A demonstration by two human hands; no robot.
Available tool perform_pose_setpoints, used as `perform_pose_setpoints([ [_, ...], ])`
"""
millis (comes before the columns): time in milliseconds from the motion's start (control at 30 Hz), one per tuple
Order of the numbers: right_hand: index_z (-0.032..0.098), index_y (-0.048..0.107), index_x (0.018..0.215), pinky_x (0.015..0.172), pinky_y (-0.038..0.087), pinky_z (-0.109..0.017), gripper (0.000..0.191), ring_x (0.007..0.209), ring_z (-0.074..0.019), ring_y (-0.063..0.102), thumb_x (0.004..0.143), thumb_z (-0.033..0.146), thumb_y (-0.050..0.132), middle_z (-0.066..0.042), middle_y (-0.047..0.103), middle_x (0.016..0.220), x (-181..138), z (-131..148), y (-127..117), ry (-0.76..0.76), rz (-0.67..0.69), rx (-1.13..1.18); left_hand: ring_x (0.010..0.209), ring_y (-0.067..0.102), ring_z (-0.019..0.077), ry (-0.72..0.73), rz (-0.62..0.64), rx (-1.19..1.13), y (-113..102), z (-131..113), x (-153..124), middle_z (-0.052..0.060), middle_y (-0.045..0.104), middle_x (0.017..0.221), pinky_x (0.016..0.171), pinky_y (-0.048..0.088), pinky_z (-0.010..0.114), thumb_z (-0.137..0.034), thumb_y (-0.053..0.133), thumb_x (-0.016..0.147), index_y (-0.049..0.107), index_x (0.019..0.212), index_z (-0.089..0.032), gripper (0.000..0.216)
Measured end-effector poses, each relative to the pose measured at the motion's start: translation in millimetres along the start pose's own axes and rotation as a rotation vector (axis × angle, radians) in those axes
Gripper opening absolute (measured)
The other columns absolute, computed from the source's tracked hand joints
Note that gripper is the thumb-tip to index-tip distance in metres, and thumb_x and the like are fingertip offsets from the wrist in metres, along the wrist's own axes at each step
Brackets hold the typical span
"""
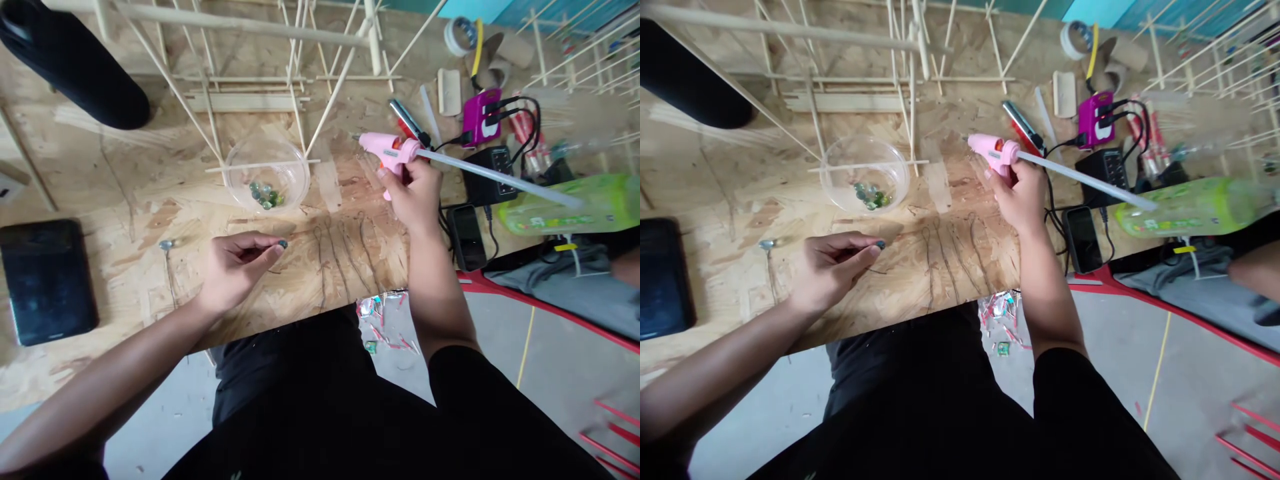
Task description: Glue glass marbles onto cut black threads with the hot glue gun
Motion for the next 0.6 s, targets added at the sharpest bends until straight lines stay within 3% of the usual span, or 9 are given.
perform_pose_setpoints([
  [267, 0.022, 0.074, 0.088, 0.065, 0.053, -0.034, 0.024, 0.067, -0.0183, 0.064, 0.101, 0.042, 0.07, -0.001, 0.065, 0.072, -4.8, 22.8, -0.8, -0.019, 0.046, -0.015, 0.049, 0.043, 0.0099, 0.065, 0.005, -0.016, 0.6, 2.4, 2.6, -0.003, 0.053, 0.05, 0.044, 0.029, 0.025, -0.034, 0.092, 0.079, 0.086, 0.082, -0.02, 0.015],
  [367, 0.022, 0.076, 0.097, 0.066, 0.056, -0.035, 0.025, 0.066, -0.0179, 0.063, 0.098, 0.046, 0.076, 0.0, 0.067, 0.075, -6.8, 18.8, -2.6, -0.003, 0.052, -0.031, 0.049, 0.044, 0.0098, 0.087, 0.011, -0.016, 0.5, 0.9, 2.9, -0.004, 0.052, 0.05, 0.045, 0.031, 0.025, -0.033, 0.092, 0.08, 0.087, 0.082, -0.019, 0.015],
  [500, 0.023, 0.076, 0.109, 0.072, 0.058, -0.037, 0.04, 0.075, -0.0193, 0.064, 0.087, 0.055, 0.088, -0.002, 0.075, 0.09, -18.2, 14.3, -16.5, -0.001, 0.016, -0.112, 0.049, 0.044, 0.0095, 0.093, 0.013, -0.023, 0.6, 1.5, 3.3, -0.004, 0.054, 0.051, 0.046, 0.033, 0.025, -0.033, 0.092, 0.081, 0.088, 0.085, -0.019, 0.015],
  [600, 0.023, 0.076, 0.118, 0.073, 0.055, -0.037, 0.047, 0.079, -0.0194, 0.064, 0.09, 0.06, 0.082, -0.005, 0.078, 0.101, -35.8, 11.1, -34.2, 0.018, -0.029, -0.17, 0.05, 0.045, 0.0095, 0.091, 0.014, -0.038, 1.0, 3.2, 3.3, -0.003, 0.057, 0.054, 0.046, 0.033, 0.025, -0.035, 0.092, 0.081, 0.088, 0.085, -0.019, 0.017],
])
Point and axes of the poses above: each hand's wrist, its own x-axis towards the middle knuckle, its own y-axis out of the palm, z = x × y, the point moved 5 cm from there along x, towards the middle knuckle
